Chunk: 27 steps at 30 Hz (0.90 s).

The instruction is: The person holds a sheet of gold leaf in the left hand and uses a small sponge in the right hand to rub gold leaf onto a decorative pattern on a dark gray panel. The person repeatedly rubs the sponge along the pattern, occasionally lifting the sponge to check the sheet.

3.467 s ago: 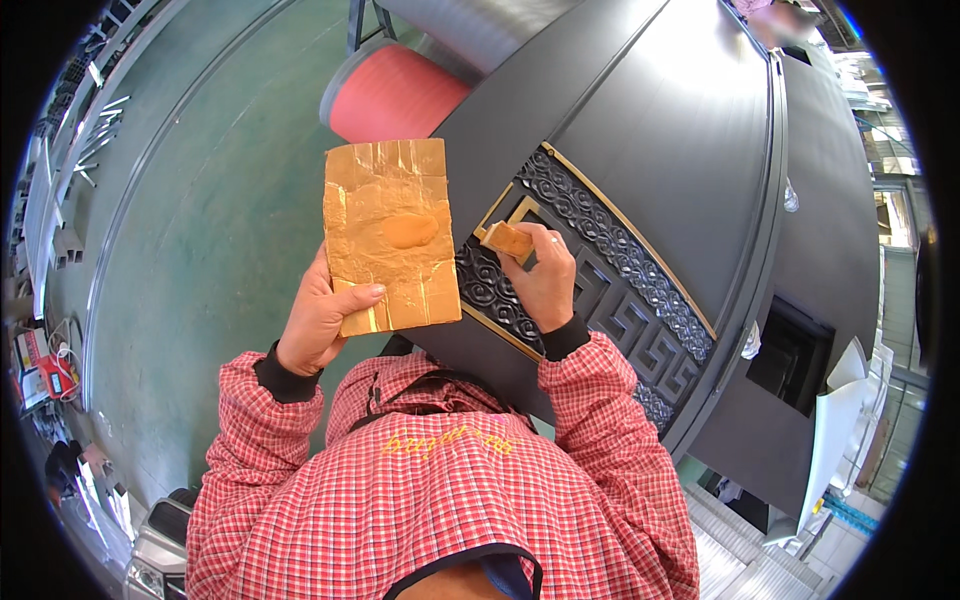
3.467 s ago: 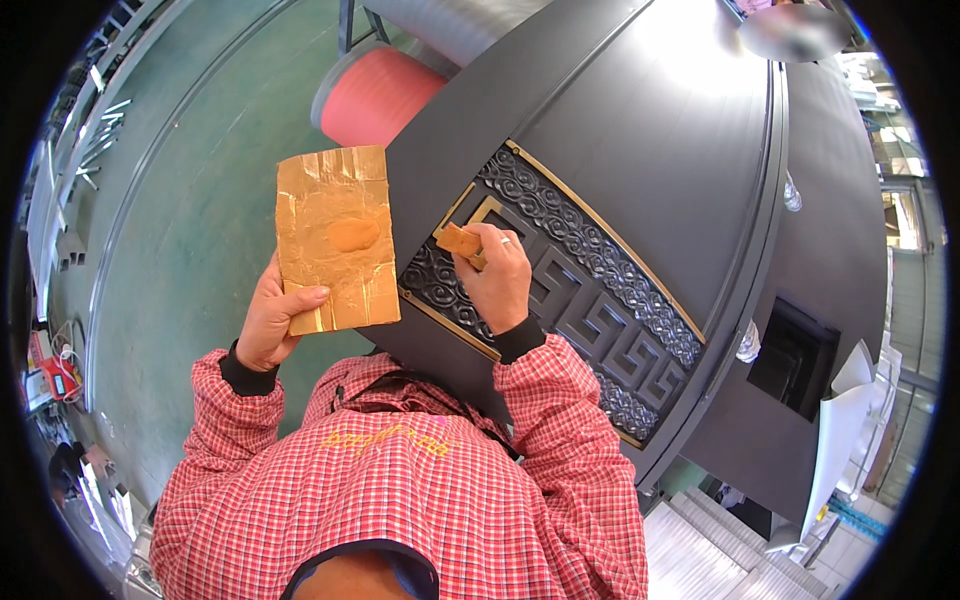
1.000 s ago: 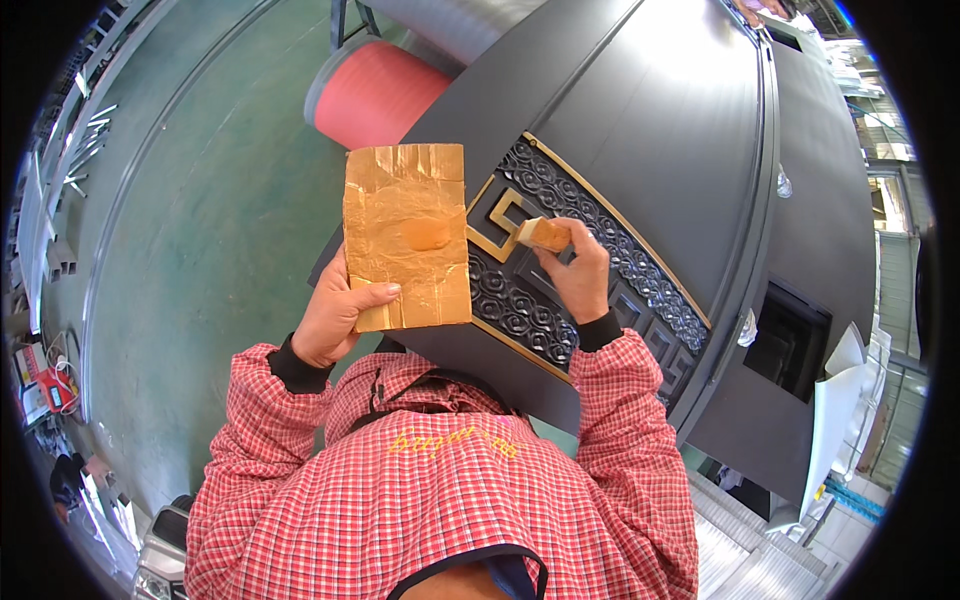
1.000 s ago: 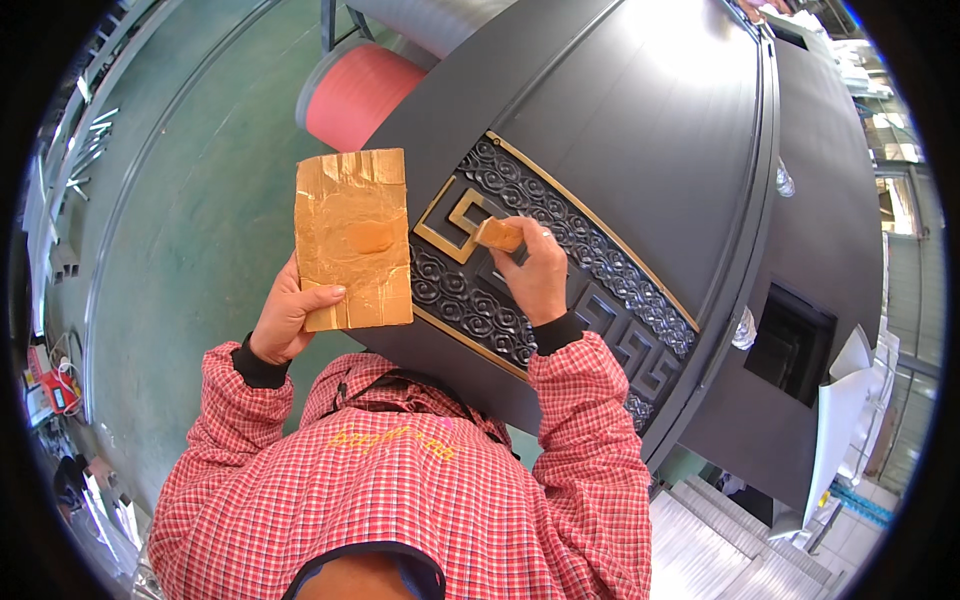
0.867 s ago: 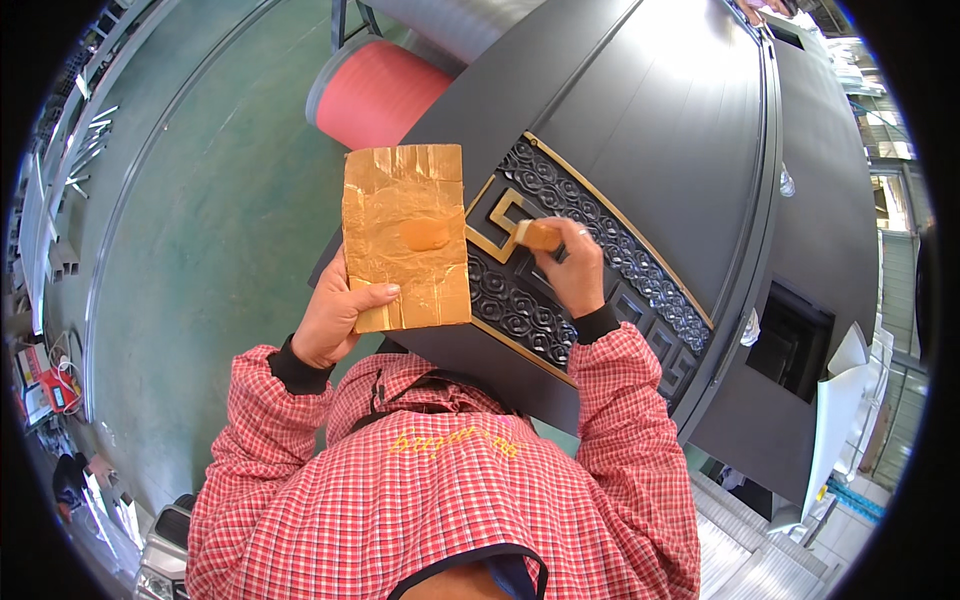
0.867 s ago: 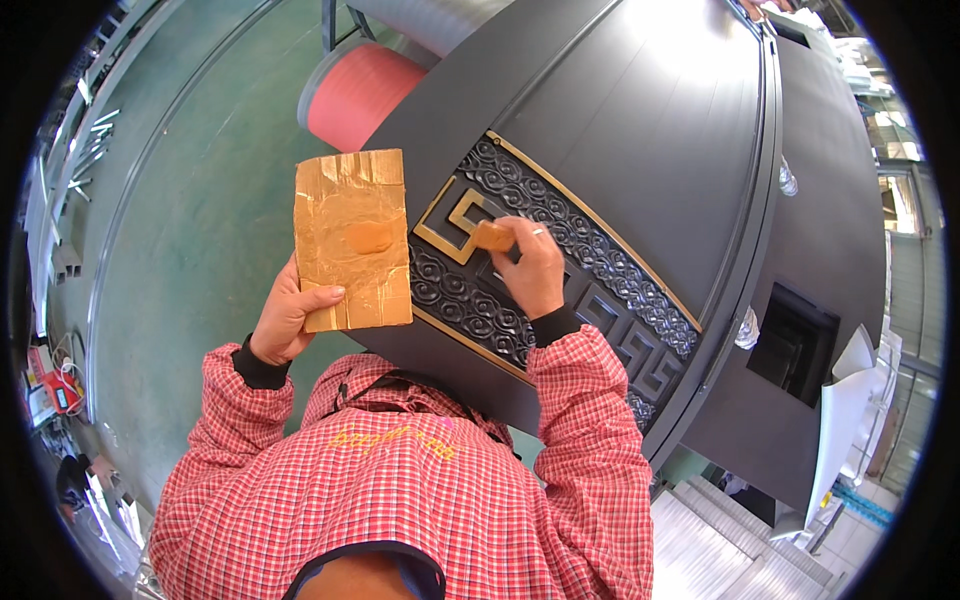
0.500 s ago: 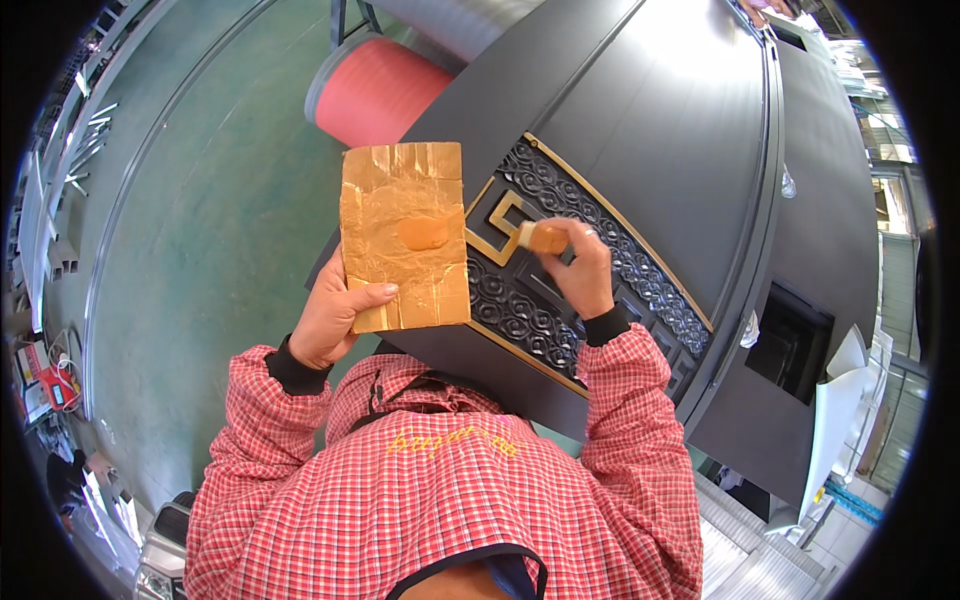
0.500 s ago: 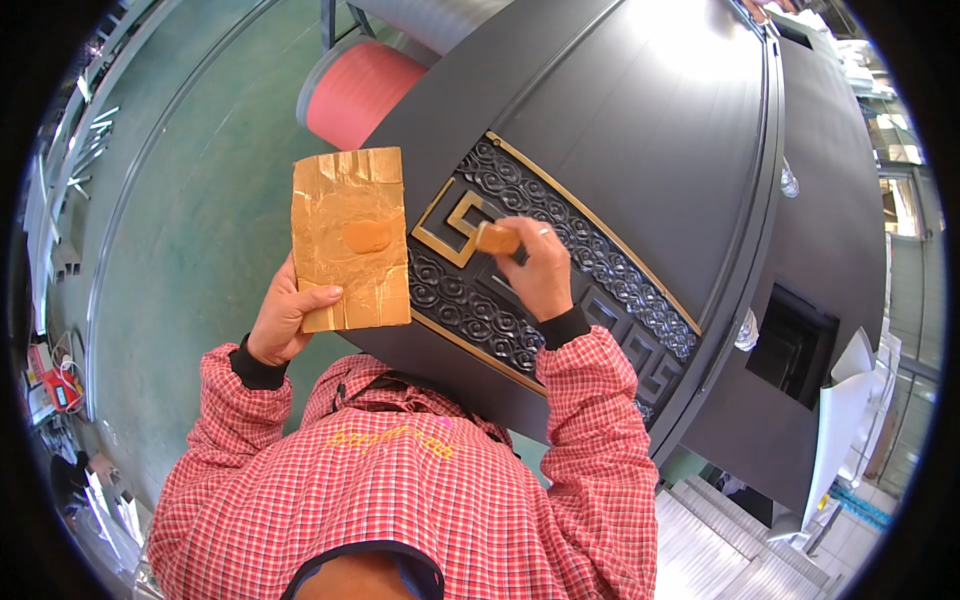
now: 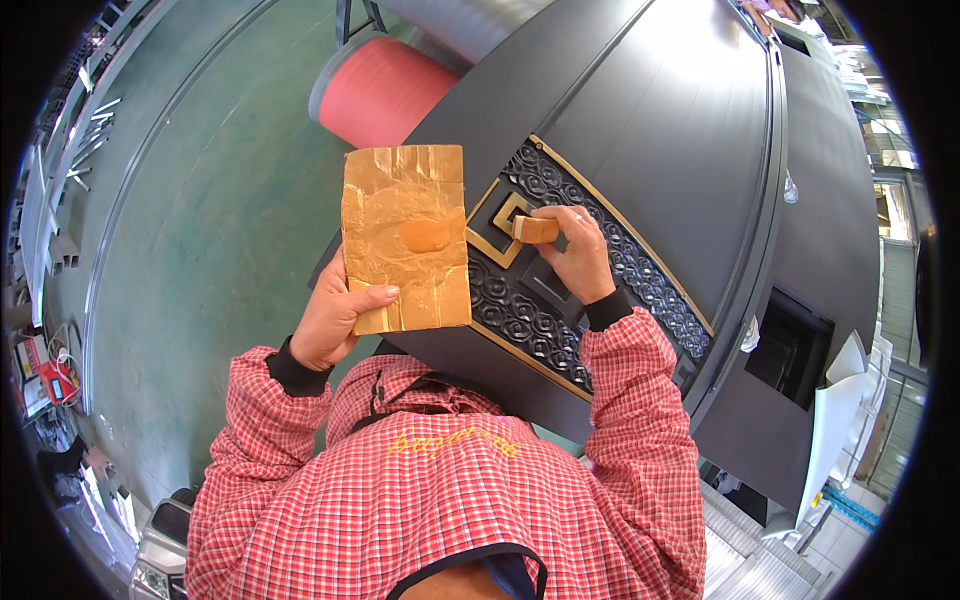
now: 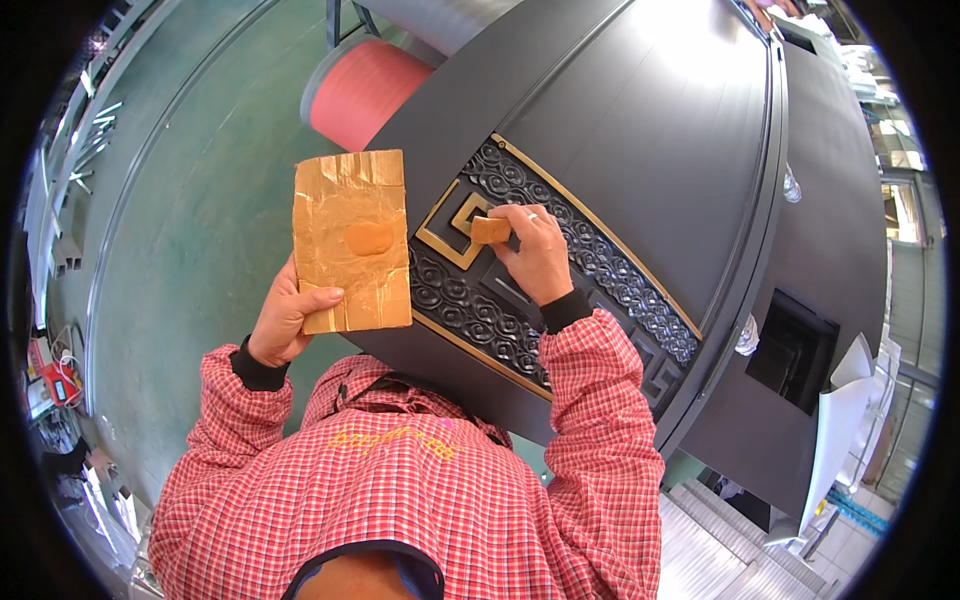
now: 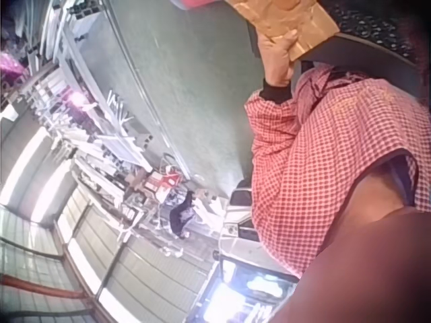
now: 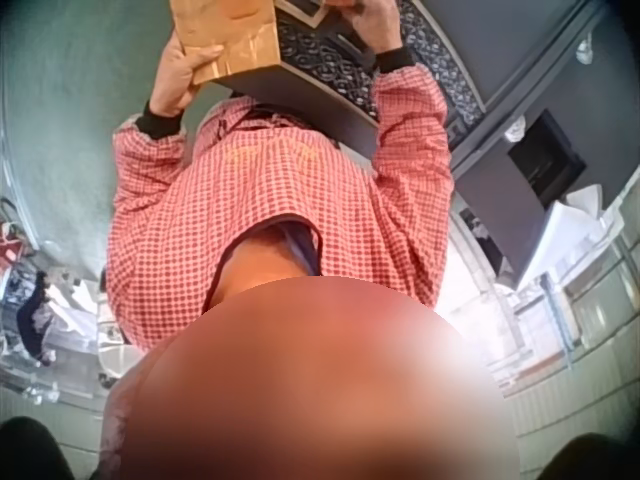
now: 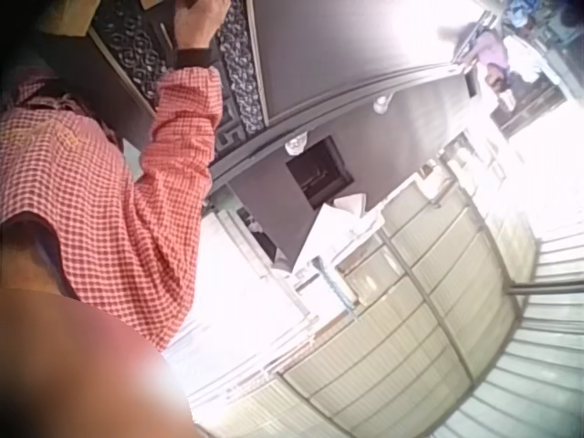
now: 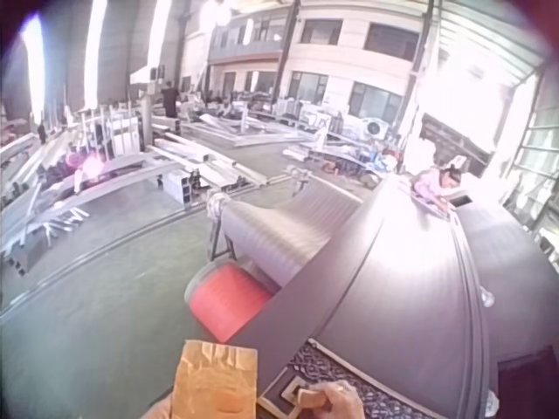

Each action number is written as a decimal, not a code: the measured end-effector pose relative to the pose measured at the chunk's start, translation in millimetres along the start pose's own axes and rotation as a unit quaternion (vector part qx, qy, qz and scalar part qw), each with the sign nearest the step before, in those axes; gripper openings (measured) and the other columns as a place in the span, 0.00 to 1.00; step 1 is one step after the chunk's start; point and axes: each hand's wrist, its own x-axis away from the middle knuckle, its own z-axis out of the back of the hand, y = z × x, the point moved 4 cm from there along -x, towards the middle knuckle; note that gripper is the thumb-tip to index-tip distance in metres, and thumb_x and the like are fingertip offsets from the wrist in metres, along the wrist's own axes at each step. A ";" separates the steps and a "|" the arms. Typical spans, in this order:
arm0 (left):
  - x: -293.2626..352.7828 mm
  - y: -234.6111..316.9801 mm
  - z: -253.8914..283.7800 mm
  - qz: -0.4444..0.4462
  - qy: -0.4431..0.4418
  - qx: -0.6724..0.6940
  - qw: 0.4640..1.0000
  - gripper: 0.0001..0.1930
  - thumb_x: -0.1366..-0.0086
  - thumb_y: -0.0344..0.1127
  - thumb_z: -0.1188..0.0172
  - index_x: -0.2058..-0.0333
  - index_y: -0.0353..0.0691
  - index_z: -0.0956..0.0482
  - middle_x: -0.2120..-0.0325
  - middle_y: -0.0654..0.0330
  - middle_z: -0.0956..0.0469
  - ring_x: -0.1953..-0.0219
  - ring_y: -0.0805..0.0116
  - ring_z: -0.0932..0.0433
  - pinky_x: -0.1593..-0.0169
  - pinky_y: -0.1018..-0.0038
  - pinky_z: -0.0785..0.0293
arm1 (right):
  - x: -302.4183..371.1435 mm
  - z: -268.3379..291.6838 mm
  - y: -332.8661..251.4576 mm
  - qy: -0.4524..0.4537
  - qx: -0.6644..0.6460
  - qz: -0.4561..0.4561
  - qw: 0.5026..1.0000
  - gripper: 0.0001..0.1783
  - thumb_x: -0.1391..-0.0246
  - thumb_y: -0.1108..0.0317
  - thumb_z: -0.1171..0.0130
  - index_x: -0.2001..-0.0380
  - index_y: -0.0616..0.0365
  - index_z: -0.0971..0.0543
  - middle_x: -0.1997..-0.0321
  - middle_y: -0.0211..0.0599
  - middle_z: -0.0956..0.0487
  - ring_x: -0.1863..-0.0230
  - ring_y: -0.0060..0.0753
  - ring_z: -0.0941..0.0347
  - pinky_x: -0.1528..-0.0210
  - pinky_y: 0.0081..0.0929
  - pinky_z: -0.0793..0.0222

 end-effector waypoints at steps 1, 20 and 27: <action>0.1 0.3 -0.2 -0.002 -0.002 0.001 1.000 0.32 0.44 0.17 0.43 0.40 0.37 0.39 0.47 0.56 0.28 0.46 0.66 0.26 0.43 0.68 0.27 | -1.5 -0.6 1.4 -0.011 0.016 0.010 1.000 0.21 0.62 0.77 0.32 0.60 0.51 0.24 0.60 0.31 0.20 0.56 0.39 0.27 0.54 0.32 0.30; 0.1 1.9 0.0 -0.003 0.002 0.000 1.000 0.32 0.44 0.17 0.44 0.40 0.37 0.40 0.46 0.57 0.28 0.45 0.66 0.26 0.43 0.67 0.28 | -24.9 -0.7 -3.8 -0.067 0.005 0.030 0.997 0.23 0.64 0.76 0.31 0.60 0.48 0.22 0.61 0.30 0.20 0.53 0.40 0.28 0.49 0.35 0.33; -0.1 1.3 1.2 0.001 0.003 0.003 1.000 0.33 0.45 0.18 0.42 0.39 0.37 0.41 0.46 0.55 0.28 0.46 0.65 0.26 0.43 0.68 0.27 | -27.9 -5.6 -3.6 -0.066 0.008 0.054 0.996 0.23 0.64 0.76 0.30 0.60 0.48 0.21 0.61 0.29 0.20 0.52 0.38 0.28 0.48 0.35 0.35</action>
